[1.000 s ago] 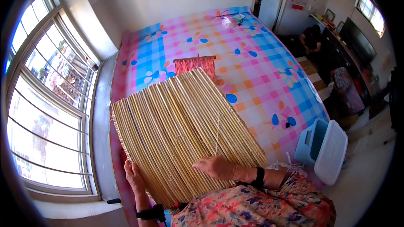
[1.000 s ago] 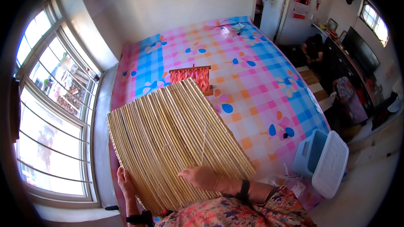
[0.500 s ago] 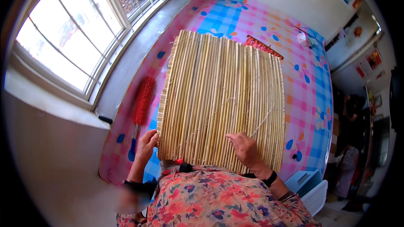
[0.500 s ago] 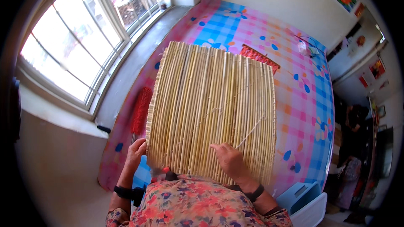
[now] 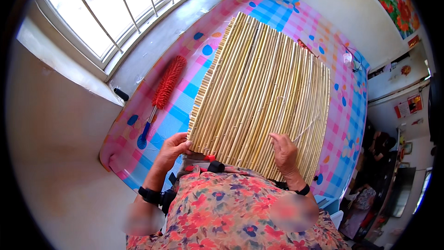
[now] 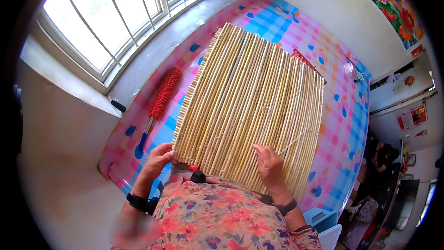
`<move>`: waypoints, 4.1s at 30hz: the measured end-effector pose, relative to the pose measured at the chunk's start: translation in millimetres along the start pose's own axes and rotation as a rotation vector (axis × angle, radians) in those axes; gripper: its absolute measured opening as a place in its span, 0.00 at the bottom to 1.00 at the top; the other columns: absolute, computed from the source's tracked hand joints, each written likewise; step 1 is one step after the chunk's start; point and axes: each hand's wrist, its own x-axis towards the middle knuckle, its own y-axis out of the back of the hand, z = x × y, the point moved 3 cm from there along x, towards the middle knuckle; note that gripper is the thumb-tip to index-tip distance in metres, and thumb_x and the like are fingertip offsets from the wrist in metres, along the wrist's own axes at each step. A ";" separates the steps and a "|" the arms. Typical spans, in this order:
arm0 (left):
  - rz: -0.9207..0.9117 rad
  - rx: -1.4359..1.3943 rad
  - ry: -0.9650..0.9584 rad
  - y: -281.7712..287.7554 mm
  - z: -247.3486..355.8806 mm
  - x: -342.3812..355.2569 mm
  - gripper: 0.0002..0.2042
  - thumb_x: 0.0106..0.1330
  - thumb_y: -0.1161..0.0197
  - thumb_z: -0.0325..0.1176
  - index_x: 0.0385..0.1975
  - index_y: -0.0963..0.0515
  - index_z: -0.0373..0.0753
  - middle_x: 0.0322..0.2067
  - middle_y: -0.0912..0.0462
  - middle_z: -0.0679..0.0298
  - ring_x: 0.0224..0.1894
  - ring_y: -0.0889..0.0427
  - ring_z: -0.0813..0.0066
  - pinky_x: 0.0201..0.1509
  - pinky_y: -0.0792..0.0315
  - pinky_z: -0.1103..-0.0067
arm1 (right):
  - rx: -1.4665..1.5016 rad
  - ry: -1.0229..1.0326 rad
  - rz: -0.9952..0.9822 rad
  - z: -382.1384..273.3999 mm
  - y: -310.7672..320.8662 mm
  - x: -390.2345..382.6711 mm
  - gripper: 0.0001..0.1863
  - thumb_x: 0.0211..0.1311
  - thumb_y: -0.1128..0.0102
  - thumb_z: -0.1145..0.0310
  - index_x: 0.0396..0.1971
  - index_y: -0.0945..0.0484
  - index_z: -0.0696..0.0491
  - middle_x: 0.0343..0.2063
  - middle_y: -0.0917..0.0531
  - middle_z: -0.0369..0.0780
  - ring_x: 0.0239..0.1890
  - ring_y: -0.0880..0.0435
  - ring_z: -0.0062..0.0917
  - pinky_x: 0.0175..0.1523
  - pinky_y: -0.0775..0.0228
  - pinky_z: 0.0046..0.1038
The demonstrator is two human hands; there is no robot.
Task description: The person sews a length of white thread through a bamboo mat by hand, using a needle to weave the thread around the bamboo slats.
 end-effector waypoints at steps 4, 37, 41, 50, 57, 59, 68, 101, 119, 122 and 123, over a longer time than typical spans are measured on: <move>-0.023 0.003 -0.027 4.6 -9.5 3.8 0.17 0.63 0.41 0.30 0.50 0.29 0.31 0.39 0.20 0.61 0.34 0.23 0.80 0.38 0.28 0.84 | -0.039 0.031 0.018 -2.5 -0.5 1.4 0.09 0.57 0.44 0.75 0.38 0.22 0.50 0.26 0.24 0.42 0.26 0.22 0.36 0.28 0.32 0.31; -0.255 -0.119 -0.409 -75.1 115.1 59.0 0.16 0.59 0.39 0.23 0.48 0.29 0.32 0.40 0.20 0.63 0.39 0.21 0.80 0.44 0.26 0.81 | 0.256 -0.271 0.284 -3.7 35.6 14.7 0.18 0.64 0.56 0.75 0.54 0.32 0.56 0.26 0.22 0.39 0.26 0.24 0.20 0.32 0.31 0.23; -0.268 0.073 -0.692 -118.2 179.4 28.4 0.16 0.57 0.36 0.24 0.46 0.28 0.31 0.38 0.20 0.64 0.38 0.22 0.82 0.43 0.26 0.82 | 0.347 -0.292 0.473 -21.3 81.5 44.0 0.21 0.67 0.57 0.70 0.58 0.38 0.59 0.23 0.28 0.33 0.23 0.29 0.16 0.28 0.36 0.18; -0.287 0.944 -1.655 -175.3 202.8 -23.5 0.12 0.55 0.40 0.25 0.40 0.25 0.33 0.41 0.20 0.55 0.44 0.19 0.61 0.48 0.24 0.73 | 0.902 -0.320 0.346 -42.3 112.6 92.9 0.18 0.64 0.53 0.69 0.54 0.33 0.54 0.24 0.26 0.33 0.19 0.36 0.09 0.22 0.45 0.14; -0.403 1.367 -1.848 -182.8 133.2 -14.3 0.12 0.59 0.42 0.30 0.42 0.25 0.36 0.46 0.23 0.57 0.51 0.24 0.63 0.55 0.29 0.70 | 0.961 -0.403 0.347 -27.7 123.8 61.4 0.18 0.64 0.51 0.68 0.53 0.32 0.54 0.25 0.25 0.33 0.21 0.34 0.10 0.25 0.44 0.15; -0.416 1.378 -1.812 -170.3 116.9 -11.7 0.12 0.59 0.42 0.30 0.43 0.25 0.37 0.47 0.23 0.57 0.51 0.24 0.63 0.55 0.29 0.70 | 0.982 -0.435 0.328 -31.1 123.4 55.0 0.18 0.63 0.51 0.68 0.52 0.31 0.54 0.26 0.25 0.33 0.22 0.34 0.10 0.25 0.43 0.15; -0.424 1.462 -1.509 -121.4 70.9 2.8 0.13 0.57 0.40 0.28 0.43 0.23 0.42 0.50 0.24 0.61 0.55 0.26 0.66 0.59 0.34 0.69 | 1.192 -0.587 0.130 -13.8 83.2 23.7 0.17 0.62 0.49 0.66 0.50 0.30 0.54 0.27 0.24 0.33 0.25 0.33 0.11 0.29 0.42 0.15; 0.195 1.468 -1.114 -69.4 66.5 4.6 0.17 0.52 0.43 0.17 0.44 0.25 0.33 0.51 0.25 0.55 0.55 0.28 0.61 0.61 0.36 0.67 | 1.261 -1.113 -0.574 -13.1 42.4 -103.4 0.16 0.59 0.41 0.60 0.42 0.24 0.54 0.34 0.22 0.33 0.36 0.28 0.14 0.43 0.38 0.18; 0.188 1.436 -1.127 -66.0 58.6 17.0 0.16 0.55 0.41 0.20 0.44 0.26 0.32 0.50 0.25 0.54 0.54 0.27 0.54 0.59 0.35 0.66 | 1.291 -1.398 -0.489 -28.9 27.3 -114.5 0.16 0.57 0.37 0.57 0.37 0.21 0.55 0.38 0.20 0.33 0.41 0.25 0.16 0.50 0.35 0.19; 0.196 1.412 -1.105 -64.7 52.8 18.0 0.17 0.55 0.41 0.20 0.46 0.27 0.33 0.52 0.27 0.53 0.55 0.29 0.54 0.60 0.36 0.65 | 1.569 -1.097 -0.323 17.8 -6.2 -173.3 0.20 0.55 0.37 0.51 0.35 0.22 0.54 0.32 0.22 0.32 0.36 0.26 0.15 0.44 0.35 0.16; 0.185 1.409 -1.118 -65.9 50.0 20.0 0.16 0.56 0.43 0.19 0.46 0.27 0.33 0.52 0.27 0.53 0.55 0.28 0.54 0.60 0.35 0.66 | 1.836 -1.092 -0.310 10.7 -6.0 -164.2 0.22 0.54 0.38 0.46 0.27 0.26 0.52 0.24 0.27 0.31 0.24 0.32 0.15 0.33 0.36 0.18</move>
